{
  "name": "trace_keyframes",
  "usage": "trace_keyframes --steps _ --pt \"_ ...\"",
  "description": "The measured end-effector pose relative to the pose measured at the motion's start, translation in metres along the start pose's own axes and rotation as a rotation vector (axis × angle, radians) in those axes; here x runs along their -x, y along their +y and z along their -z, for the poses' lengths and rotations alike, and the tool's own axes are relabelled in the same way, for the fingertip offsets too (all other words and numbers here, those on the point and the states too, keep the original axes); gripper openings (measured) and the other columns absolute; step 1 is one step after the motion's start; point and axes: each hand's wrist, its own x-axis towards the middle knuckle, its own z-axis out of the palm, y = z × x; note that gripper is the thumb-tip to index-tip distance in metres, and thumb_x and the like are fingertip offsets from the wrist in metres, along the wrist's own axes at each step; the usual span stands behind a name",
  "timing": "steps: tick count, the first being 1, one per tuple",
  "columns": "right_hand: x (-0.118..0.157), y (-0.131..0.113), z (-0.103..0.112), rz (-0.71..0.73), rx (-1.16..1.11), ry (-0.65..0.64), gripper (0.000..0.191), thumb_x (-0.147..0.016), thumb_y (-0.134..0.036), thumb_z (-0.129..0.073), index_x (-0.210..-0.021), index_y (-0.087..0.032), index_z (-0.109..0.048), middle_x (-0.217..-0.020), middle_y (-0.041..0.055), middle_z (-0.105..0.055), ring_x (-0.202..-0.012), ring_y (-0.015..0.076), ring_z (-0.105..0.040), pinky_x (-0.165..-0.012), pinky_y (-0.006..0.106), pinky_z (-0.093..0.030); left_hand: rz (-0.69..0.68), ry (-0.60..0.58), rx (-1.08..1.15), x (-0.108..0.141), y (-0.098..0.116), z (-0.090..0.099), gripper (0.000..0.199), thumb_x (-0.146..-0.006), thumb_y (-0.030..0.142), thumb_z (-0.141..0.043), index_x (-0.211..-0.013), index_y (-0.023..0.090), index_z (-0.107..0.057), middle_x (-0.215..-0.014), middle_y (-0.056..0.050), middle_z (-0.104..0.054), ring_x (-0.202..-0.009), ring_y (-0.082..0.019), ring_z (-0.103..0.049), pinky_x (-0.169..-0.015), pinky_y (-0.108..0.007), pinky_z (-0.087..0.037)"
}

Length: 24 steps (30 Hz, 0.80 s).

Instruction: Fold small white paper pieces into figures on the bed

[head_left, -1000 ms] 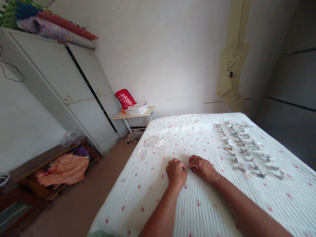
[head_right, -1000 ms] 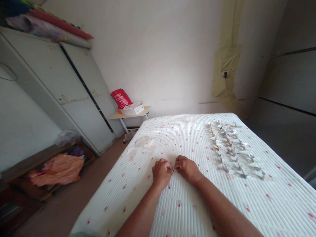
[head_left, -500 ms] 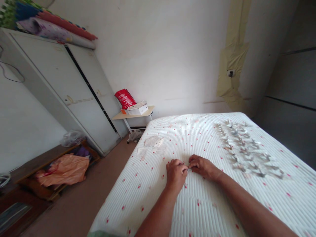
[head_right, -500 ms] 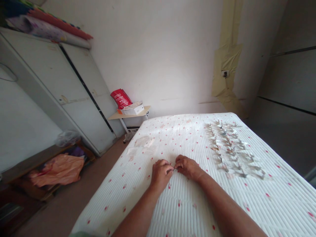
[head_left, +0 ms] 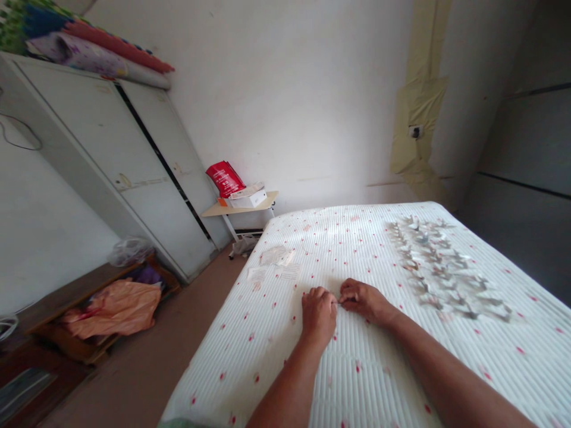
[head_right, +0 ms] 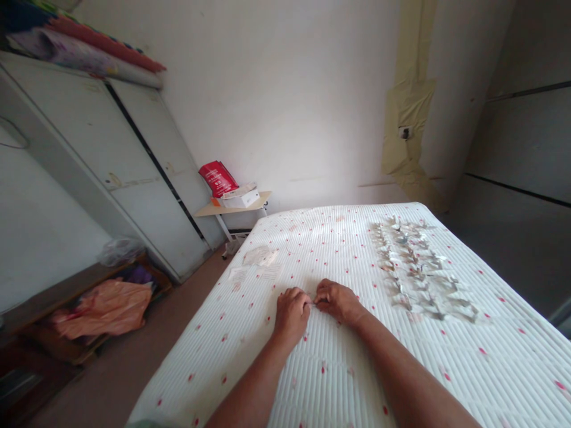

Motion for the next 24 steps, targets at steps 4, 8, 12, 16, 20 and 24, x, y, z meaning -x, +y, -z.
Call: trace_keyframes --steps 4,8,12,16,20,24 --pt "0.001 0.0 -0.001 -0.003 0.01 0.018 0.019 -0.076 -0.014 -0.053 -0.079 -0.023 -0.069 -0.09 -0.0002 -0.06 -0.078 0.0103 -0.058 -0.068 0.018 -0.04 0.005 0.002 0.003 0.001 0.0 -0.002 0.012 -0.082 0.015 -0.048 -0.084 0.022 -0.058 -0.094 -0.001 -0.056 -0.095 -0.017 -0.047 -0.082 -0.031 -0.032" --pt "0.0 0.001 -0.002 0.007 0.037 0.03 0.018 -0.077 -0.014 -0.053 -0.079 -0.023 -0.068 -0.09 -0.0001 -0.06 -0.078 0.0104 -0.058 -0.068 0.018 -0.04 0.014 -0.004 0.002 0.002 0.002 -0.001 0.011 -0.082 0.015 -0.048 -0.085 0.021 -0.056 -0.095 -0.002 -0.054 -0.096 -0.018 -0.047 -0.083 -0.031 -0.032" --pt "-0.001 0.0 -0.004 -0.018 0.08 0.047 0.018 -0.08 -0.016 -0.05 -0.078 -0.022 -0.067 -0.09 0.0001 -0.06 -0.078 0.0106 -0.058 -0.067 0.018 -0.039 0.031 -0.009 -0.025 0.003 0.004 0.0 0.012 -0.082 0.014 -0.047 -0.086 0.02 -0.056 -0.096 -0.004 -0.054 -0.097 -0.019 -0.046 -0.083 -0.032 -0.033" --pt "-0.002 -0.008 -0.003 -0.08 0.1 0.054 0.018 -0.08 -0.015 -0.048 -0.073 -0.02 -0.065 -0.087 0.0009 -0.06 -0.076 0.0103 -0.057 -0.067 0.018 -0.038 0.053 0.01 -0.066 0.004 0.007 0.0 0.012 -0.081 0.013 -0.046 -0.086 0.019 -0.056 -0.096 -0.004 -0.054 -0.096 -0.02 -0.046 -0.083 -0.033 -0.034" --pt "-0.007 -0.015 -0.003 -0.196 0.131 0.056 0.018 -0.077 -0.014 -0.048 -0.069 -0.018 -0.063 -0.087 0.0022 -0.06 -0.073 0.0102 -0.056 -0.064 0.018 -0.036 0.082 0.031 -0.097 0.004 0.01 -0.001 0.012 -0.082 0.016 -0.045 -0.086 0.019 -0.056 -0.095 -0.005 -0.054 -0.096 -0.021 -0.046 -0.082 -0.034 -0.035" --pt "-0.012 -0.017 -0.005 -0.322 0.151 0.079 0.014 -0.074 -0.015 -0.05 -0.068 -0.017 -0.062 -0.084 0.0027 -0.061 -0.071 0.0107 -0.055 -0.061 0.019 -0.035 0.12 0.04 -0.126 0.002 0.013 -0.002 0.015 -0.083 0.018 -0.042 -0.087 0.019 -0.057 -0.095 -0.006 -0.054 -0.097 -0.022 -0.046 -0.082 -0.036 -0.035"
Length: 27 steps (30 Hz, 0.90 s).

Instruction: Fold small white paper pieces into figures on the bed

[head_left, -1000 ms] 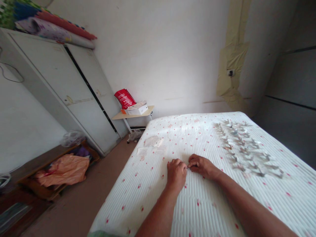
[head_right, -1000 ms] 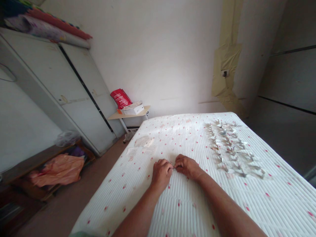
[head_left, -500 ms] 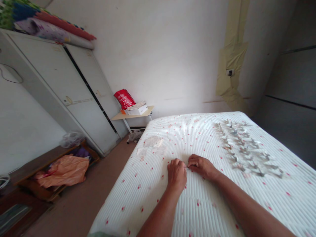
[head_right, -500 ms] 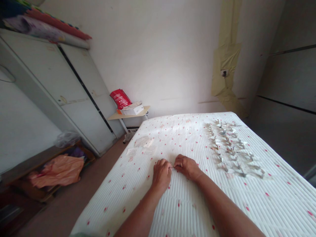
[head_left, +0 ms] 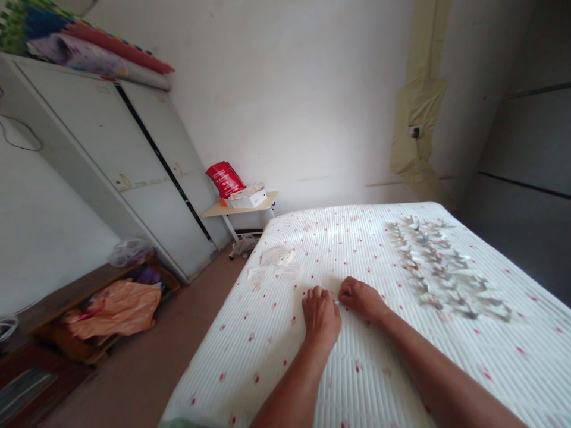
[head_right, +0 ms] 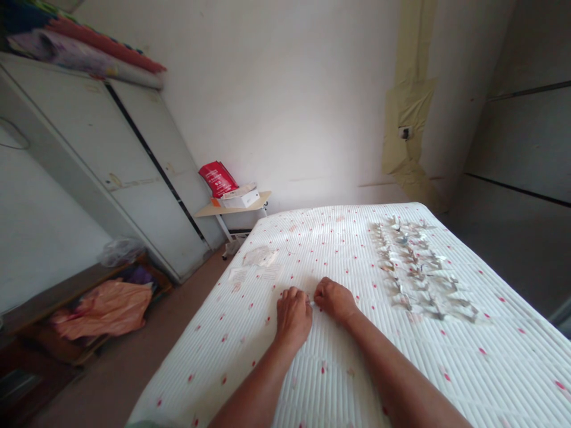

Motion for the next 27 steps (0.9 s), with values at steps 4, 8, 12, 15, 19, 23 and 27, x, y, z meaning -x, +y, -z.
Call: trace_keyframes --steps 4,8,12,15,19,23,27 --pt "-0.002 -0.001 -0.002 -0.084 0.019 0.014 0.009 -0.07 -0.015 -0.053 -0.067 -0.016 -0.061 -0.081 0.0029 -0.06 -0.07 0.0111 -0.054 -0.06 0.02 -0.034 0.027 0.015 -0.015 -0.001 0.002 -0.002 0.017 -0.084 0.02 -0.041 -0.087 0.019 -0.058 -0.096 -0.007 -0.054 -0.097 -0.023 -0.046 -0.082 -0.037 -0.035" --pt "-0.004 -0.002 -0.003 -0.118 0.023 0.008 0.008 -0.068 -0.014 -0.053 -0.066 -0.017 -0.061 -0.081 0.0028 -0.06 -0.071 0.0113 -0.055 -0.06 0.02 -0.033 0.071 -0.004 -0.012 -0.003 0.003 -0.001 0.017 -0.082 0.021 -0.043 -0.087 0.019 -0.059 -0.096 -0.007 -0.054 -0.099 -0.023 -0.046 -0.081 -0.037 -0.035" --pt "-0.005 -0.002 -0.005 -0.142 0.026 0.008 0.008 -0.067 -0.013 -0.054 -0.068 -0.017 -0.061 -0.08 0.0029 -0.06 -0.071 0.0119 -0.055 -0.06 0.021 -0.033 0.118 -0.035 0.011 -0.005 0.003 0.002 0.017 -0.081 0.023 -0.044 -0.088 0.02 -0.06 -0.097 -0.007 -0.054 -0.101 -0.023 -0.046 -0.079 -0.035 -0.035" --pt "-0.006 -0.002 -0.005 -0.153 0.028 0.011 0.01 -0.066 -0.012 -0.054 -0.067 -0.017 -0.062 -0.081 0.0031 -0.061 -0.073 0.0124 -0.056 -0.06 0.021 -0.033 0.162 -0.051 0.028 -0.007 0.002 0.004 0.017 -0.081 0.025 -0.046 -0.089 0.021 -0.06 -0.099 -0.007 -0.054 -0.101 -0.023 -0.046 -0.078 -0.034 -0.035" --pt "-0.007 -0.003 -0.005 -0.164 0.026 0.012 0.011 -0.066 -0.01 -0.054 -0.067 -0.017 -0.062 -0.083 0.0037 -0.061 -0.073 0.0127 -0.056 -0.061 0.021 -0.034 0.216 -0.067 0.059 -0.009 0.001 0.007 0.015 -0.08 0.025 -0.048 -0.087 0.021 -0.06 -0.102 -0.006 -0.055 -0.102 -0.022 -0.047 -0.077 -0.033 -0.035" --pt "-0.008 -0.001 -0.005 -0.171 0.02 0.012 0.014 -0.066 -0.008 -0.052 -0.069 -0.017 -0.063 -0.084 0.0045 -0.061 -0.074 0.0128 -0.056 -0.061 0.021 -0.035 0.245 -0.099 0.092 -0.011 -0.001 0.009 0.013 -0.079 0.021 -0.05 -0.086 0.023 -0.06 -0.103 -0.004 -0.056 -0.102 -0.02 -0.048 -0.079 -0.032 -0.036" --pt "-0.009 0.002 -0.004 -0.166 0.011 0.016 0.017 -0.066 -0.006 -0.051 -0.07 -0.016 -0.064 -0.083 0.0047 -0.062 -0.075 0.0127 -0.057 -0.062 0.02 -0.035 0.242 -0.108 0.106 -0.011 -0.003 0.009 0.015 -0.078 0.019 -0.05 -0.086 0.025 -0.061 -0.104 -0.003 -0.057 -0.102 -0.019 -0.048 -0.079 -0.031 -0.036"
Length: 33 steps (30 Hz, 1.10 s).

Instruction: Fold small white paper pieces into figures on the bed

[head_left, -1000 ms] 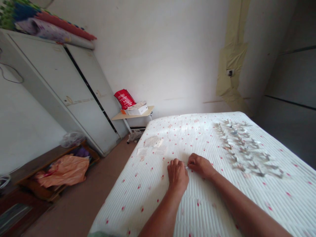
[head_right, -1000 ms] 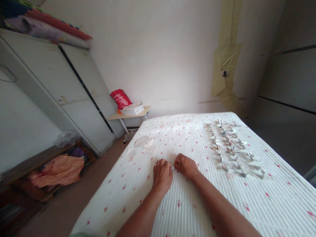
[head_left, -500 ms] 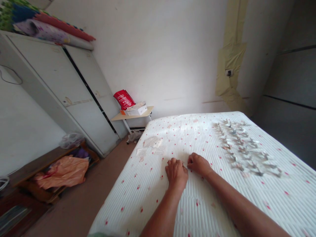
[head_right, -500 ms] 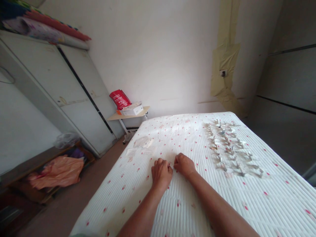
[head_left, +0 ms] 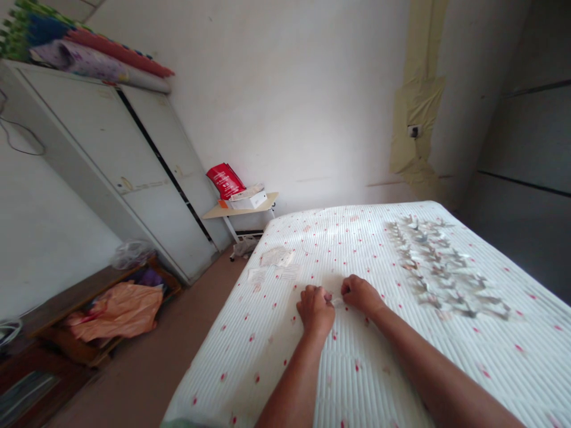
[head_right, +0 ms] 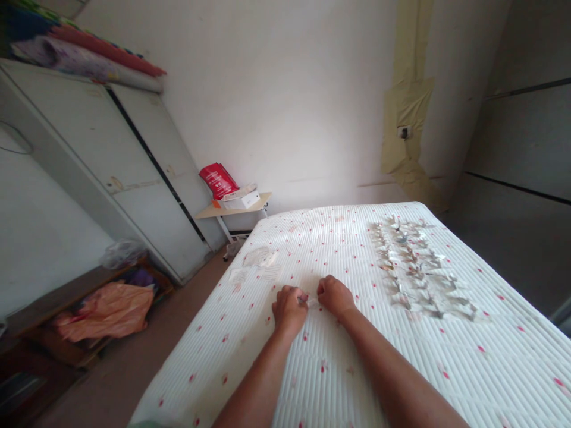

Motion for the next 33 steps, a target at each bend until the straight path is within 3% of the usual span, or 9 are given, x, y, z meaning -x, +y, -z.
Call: trace_keyframes --steps 6,20,33 --pt "-0.001 0.002 0.001 0.004 -0.009 0.002 0.018 -0.066 -0.004 -0.05 -0.067 -0.015 -0.064 -0.081 0.0048 -0.063 -0.073 0.0122 -0.057 -0.062 0.02 -0.036 -0.021 -0.008 0.023 0.002 0.001 0.002 0.019 -0.077 0.015 -0.049 -0.078 0.027 -0.063 -0.103 0.0 -0.057 -0.101 -0.018 -0.048 -0.079 -0.031 -0.036" --pt "-0.001 0.004 0.003 0.026 -0.015 0.004 0.017 -0.064 -0.005 -0.052 -0.067 -0.015 -0.065 -0.08 0.0041 -0.063 -0.071 0.0119 -0.058 -0.062 0.019 -0.037 -0.015 -0.02 -0.025 -0.003 0.006 0.001 0.014 -0.073 0.036 -0.057 -0.078 0.026 -0.064 -0.102 -0.002 -0.057 -0.102 -0.022 -0.048 -0.081 -0.035 -0.037" --pt "-0.005 0.025 0.01 -0.012 -0.078 0.044 0.018 -0.06 -0.004 -0.053 -0.068 -0.014 -0.066 -0.077 0.0039 -0.065 -0.072 0.0135 -0.058 -0.064 0.019 -0.038 0.01 0.005 0.028 -0.004 0.005 -0.001 0.01 -0.071 0.032 -0.06 -0.079 0.026 -0.062 -0.099 -0.001 -0.057 -0.099 -0.022 -0.049 -0.079 -0.034 -0.037"
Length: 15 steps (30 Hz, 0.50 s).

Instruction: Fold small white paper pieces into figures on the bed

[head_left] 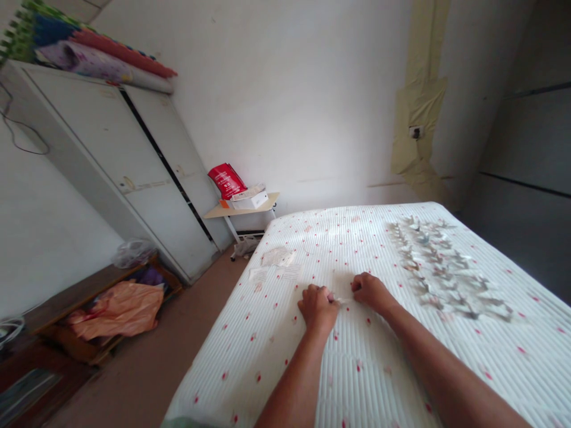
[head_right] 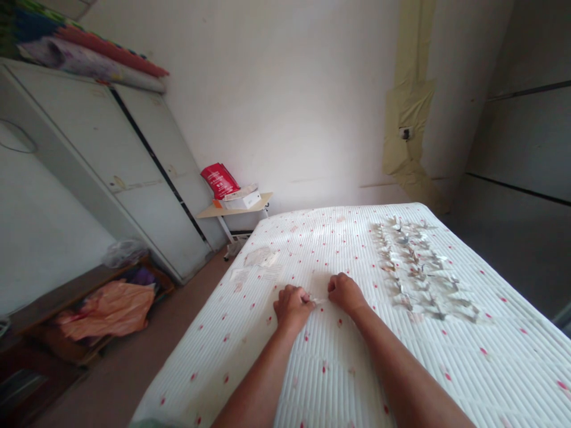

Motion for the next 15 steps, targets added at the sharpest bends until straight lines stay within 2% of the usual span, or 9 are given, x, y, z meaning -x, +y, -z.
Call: trace_keyframes --steps 5,7,10,15 --pt "0.006 -0.002 0.0 0.0 -0.078 0.027 0.018 -0.069 -0.01 -0.051 -0.077 -0.017 -0.065 -0.081 0.001 -0.065 -0.073 0.0108 -0.058 -0.063 0.017 -0.039 -0.005 0.005 -0.021 0.001 0.001 0.001 0.009 -0.073 0.03 -0.059 -0.08 0.026 -0.062 -0.1 -0.002 -0.058 -0.1 -0.021 -0.05 -0.078 -0.034 -0.037" --pt "0.011 -0.01 -0.002 0.019 -0.096 0.02 0.013 -0.071 -0.014 -0.053 -0.075 -0.018 -0.065 -0.084 0.0011 -0.064 -0.073 0.0102 -0.057 -0.064 0.017 -0.038 -0.005 -0.003 -0.021 0.001 0.002 0.001 0.01 -0.073 0.032 -0.059 -0.08 0.026 -0.062 -0.1 -0.002 -0.058 -0.1 -0.021 -0.05 -0.078 -0.035 -0.037" --pt "0.018 -0.022 -0.008 -0.015 0.029 0.023 0.009 -0.071 -0.018 -0.056 -0.071 -0.019 -0.065 -0.084 0.0024 -0.06 -0.073 0.012 -0.055 -0.061 0.02 -0.036 0.0 -0.016 -0.026 0.002 0.002 0.002 0.01 -0.073 0.033 -0.058 -0.079 0.026 -0.062 -0.1 -0.002 -0.058 -0.101 -0.021 -0.049 -0.079 -0.035 -0.037" --pt "0.023 -0.031 -0.016 0.034 0.151 0.058 0.004 -0.069 -0.018 -0.06 -0.07 -0.02 -0.064 -0.086 0.0031 -0.057 -0.086 0.0161 -0.052 -0.062 0.022 -0.034 0.018 -0.024 -0.044 0.002 0.004 0.004 0.01 -0.073 0.031 -0.057 -0.079 0.027 -0.063 -0.102 -0.002 -0.058 -0.102 -0.021 -0.049 -0.079 -0.034 -0.037"
